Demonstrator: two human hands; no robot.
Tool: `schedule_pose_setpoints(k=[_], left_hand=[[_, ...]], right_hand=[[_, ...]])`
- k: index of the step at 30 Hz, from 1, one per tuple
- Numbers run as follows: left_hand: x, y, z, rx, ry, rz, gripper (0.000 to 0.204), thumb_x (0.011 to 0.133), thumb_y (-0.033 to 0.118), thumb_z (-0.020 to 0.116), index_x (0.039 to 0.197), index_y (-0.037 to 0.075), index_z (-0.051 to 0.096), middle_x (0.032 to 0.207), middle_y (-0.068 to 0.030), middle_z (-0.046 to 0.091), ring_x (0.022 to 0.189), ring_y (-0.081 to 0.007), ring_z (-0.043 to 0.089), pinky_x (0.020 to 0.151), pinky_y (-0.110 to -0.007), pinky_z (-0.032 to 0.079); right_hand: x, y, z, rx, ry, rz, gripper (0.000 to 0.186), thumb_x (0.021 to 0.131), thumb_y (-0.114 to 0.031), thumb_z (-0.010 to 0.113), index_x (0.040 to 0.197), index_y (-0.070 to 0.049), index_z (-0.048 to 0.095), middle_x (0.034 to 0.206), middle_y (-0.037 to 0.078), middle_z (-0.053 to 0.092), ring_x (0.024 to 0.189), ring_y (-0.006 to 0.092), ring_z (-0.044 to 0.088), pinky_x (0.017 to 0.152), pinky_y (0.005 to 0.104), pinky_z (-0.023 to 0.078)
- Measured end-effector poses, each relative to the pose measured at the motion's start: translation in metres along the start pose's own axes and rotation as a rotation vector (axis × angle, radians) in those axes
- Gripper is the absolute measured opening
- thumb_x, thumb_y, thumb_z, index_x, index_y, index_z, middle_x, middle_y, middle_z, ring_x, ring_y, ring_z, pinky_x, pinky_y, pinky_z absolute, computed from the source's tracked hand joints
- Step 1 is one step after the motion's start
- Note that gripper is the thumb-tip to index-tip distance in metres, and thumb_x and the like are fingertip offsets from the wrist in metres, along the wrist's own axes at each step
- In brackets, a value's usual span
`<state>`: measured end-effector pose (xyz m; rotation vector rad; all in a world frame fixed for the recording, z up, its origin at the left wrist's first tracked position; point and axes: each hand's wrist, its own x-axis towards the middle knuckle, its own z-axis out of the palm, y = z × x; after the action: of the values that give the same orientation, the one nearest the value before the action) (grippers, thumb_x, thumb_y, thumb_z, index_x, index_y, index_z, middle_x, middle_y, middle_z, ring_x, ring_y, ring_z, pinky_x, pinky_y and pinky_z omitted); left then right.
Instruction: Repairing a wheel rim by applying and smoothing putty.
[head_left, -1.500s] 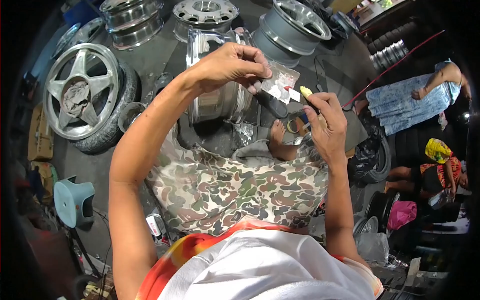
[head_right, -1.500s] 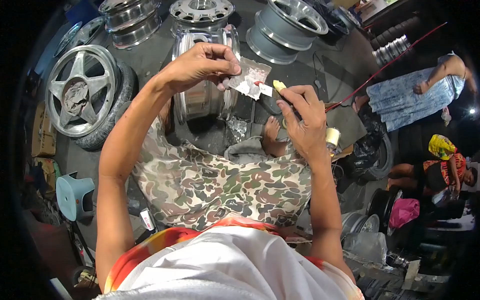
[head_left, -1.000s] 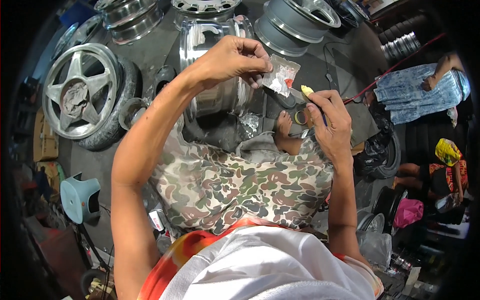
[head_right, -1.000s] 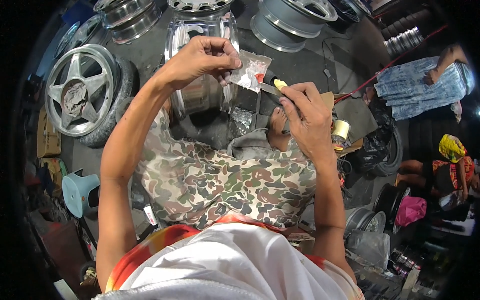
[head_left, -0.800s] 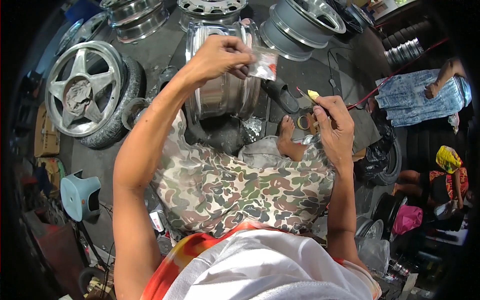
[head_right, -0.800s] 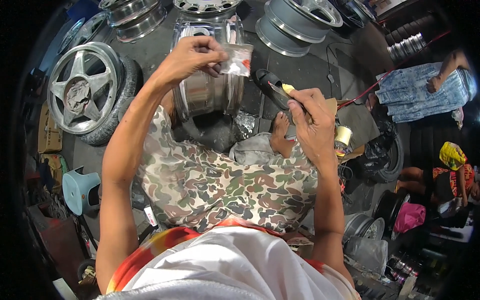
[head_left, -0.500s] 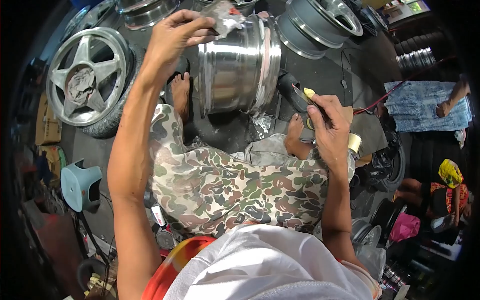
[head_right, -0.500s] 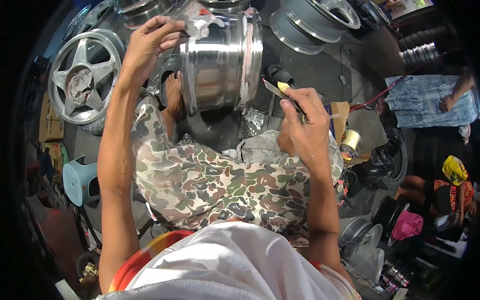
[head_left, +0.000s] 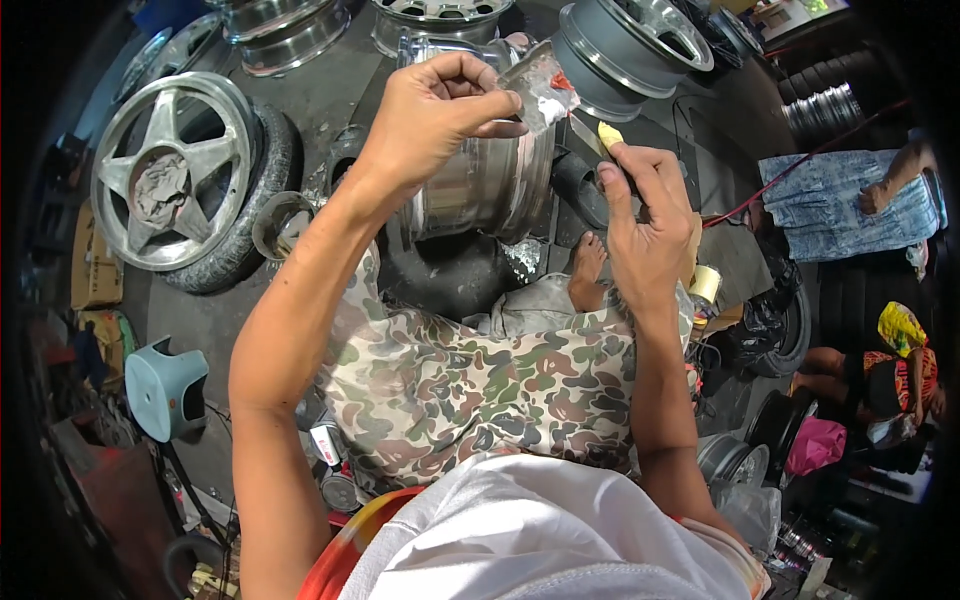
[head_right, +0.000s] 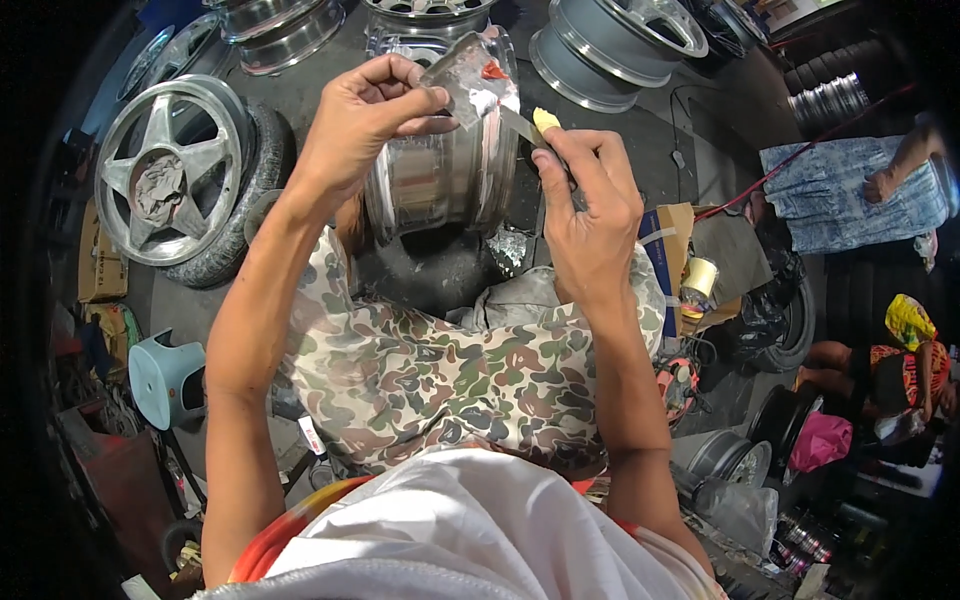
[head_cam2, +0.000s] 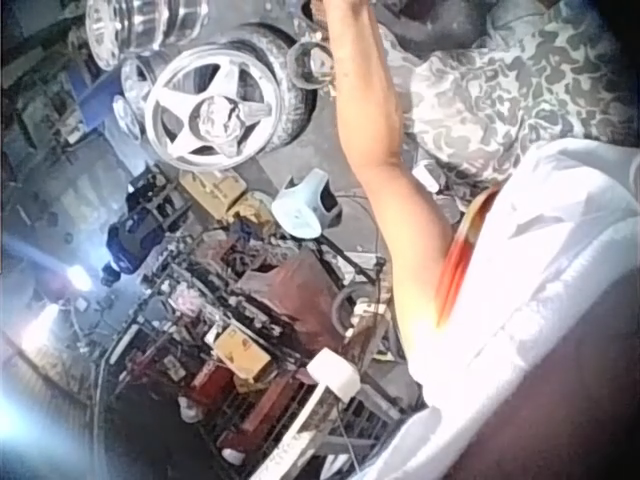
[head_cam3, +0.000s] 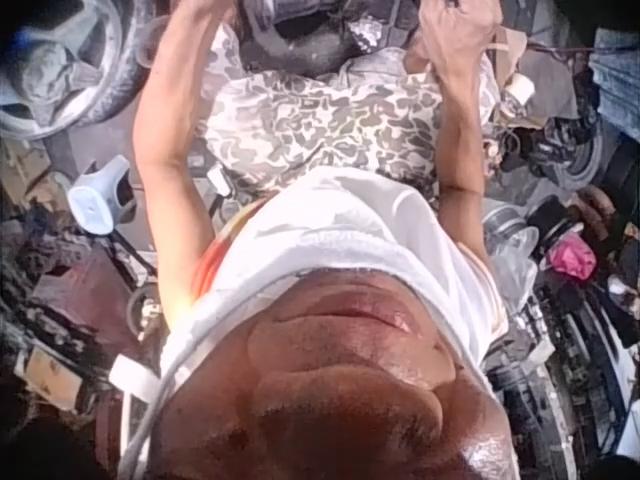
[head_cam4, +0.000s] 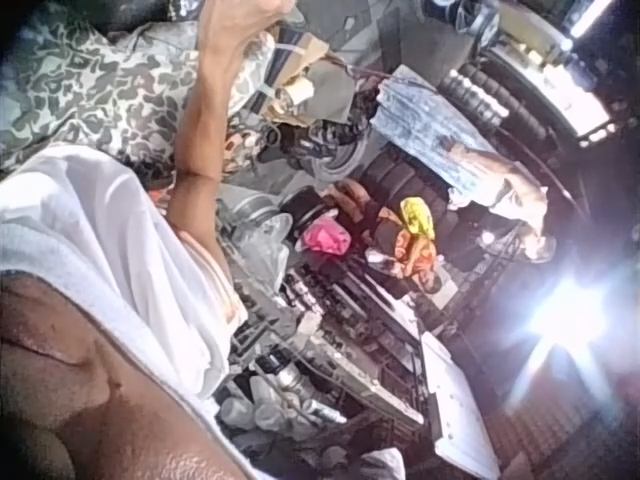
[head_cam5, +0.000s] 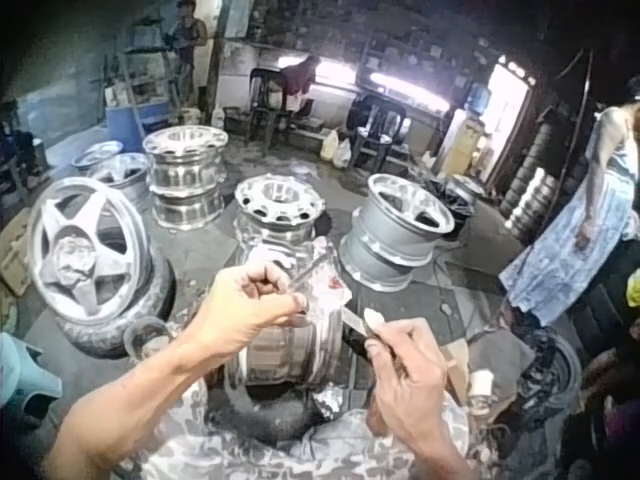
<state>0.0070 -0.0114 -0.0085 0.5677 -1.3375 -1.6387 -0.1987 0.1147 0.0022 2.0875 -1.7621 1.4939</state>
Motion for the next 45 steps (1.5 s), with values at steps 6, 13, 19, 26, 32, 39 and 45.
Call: schedule_pose_setpoints(k=[6,13,19,26,32,39,45], left_hand=[[-0.003,-0.001,0.007,0.045,0.003,0.041,0.009,0.094,0.004,0.073,0.096,0.002,0.065,0.089,-0.005,0.071,0.083,-0.0101,0.071,0.085,-0.032,0.064],[-0.007,0.004,0.013,0.105,0.024,0.044,0.01,0.094,0.005,0.074,0.097,0.003,0.065,0.088,-0.0032,0.07,0.081,-0.0086,0.07,0.084,-0.028,0.063],[-0.004,0.001,0.018,0.018,-0.065,0.067,0.009,0.093,0.004,0.074,0.096,0.003,0.065,0.087,-0.0023,0.069,0.081,-0.0076,0.068,0.085,-0.03,0.063],[-0.001,-0.008,0.019,0.016,-0.096,0.131,0.01,0.094,0.002,0.072,0.097,0.001,0.063,0.092,-0.0067,0.072,0.087,-0.0106,0.071,0.086,-0.033,0.065],[-0.001,-0.01,0.021,0.043,-0.09,0.147,0.011,0.093,-0.002,0.071,0.099,0.0,0.062,0.095,-0.0077,0.072,0.092,-0.0131,0.072,0.085,-0.032,0.065],[-0.001,-0.006,0.019,0.111,0.016,0.072,0.009,0.093,0.0,0.071,0.098,0.002,0.063,0.092,-0.0046,0.07,0.084,-0.0098,0.07,0.088,-0.032,0.065],[-0.003,-0.014,0.025,-0.239,0.007,-0.166,0.011,0.093,0.003,0.072,0.091,0.005,0.061,0.089,-0.004,0.068,0.084,-0.011,0.069,0.092,-0.033,0.064]], right_hand=[[-0.002,0.0,0.003,0.0,-0.039,-0.037,0.016,0.093,-0.002,0.072,0.108,0.003,0.074,0.096,0.012,0.067,0.084,0.0216,0.066,0.076,0.0309,0.052],[0.0,0.003,0.007,0.1,-0.06,0.033,0.016,0.094,-0.001,0.07,0.109,0.004,0.073,0.096,0.01,0.068,0.082,0.0176,0.067,0.073,0.0282,0.052],[0.0,0.014,0.0,0.329,-0.012,0.247,0.021,0.103,-0.01,0.063,0.114,0.007,0.07,0.096,0.009,0.069,0.073,0.0099,0.064,0.063,0.0227,0.048],[-0.004,0.01,-0.001,0.573,-0.136,0.511,0.026,0.106,-0.018,0.06,0.117,0.005,0.067,0.088,0.008,0.07,0.064,0.0069,0.058,0.057,0.0202,0.043],[-0.007,0.017,0.0,0.671,-0.221,0.515,0.027,0.106,-0.019,0.061,0.117,0.004,0.067,0.088,0.007,0.07,0.063,0.0061,0.056,0.056,0.0209,0.043],[-0.011,0.019,-0.003,0.673,-0.224,0.521,0.024,0.105,-0.017,0.063,0.116,0.004,0.068,0.092,0.006,0.069,0.068,0.0055,0.055,0.063,0.021,0.045],[-0.006,0.022,0.011,0.239,-0.014,0.165,0.023,0.095,-0.009,0.074,0.113,0.004,0.067,0.099,0.005,0.065,0.083,0.0112,0.059,0.074,0.0249,0.047]])
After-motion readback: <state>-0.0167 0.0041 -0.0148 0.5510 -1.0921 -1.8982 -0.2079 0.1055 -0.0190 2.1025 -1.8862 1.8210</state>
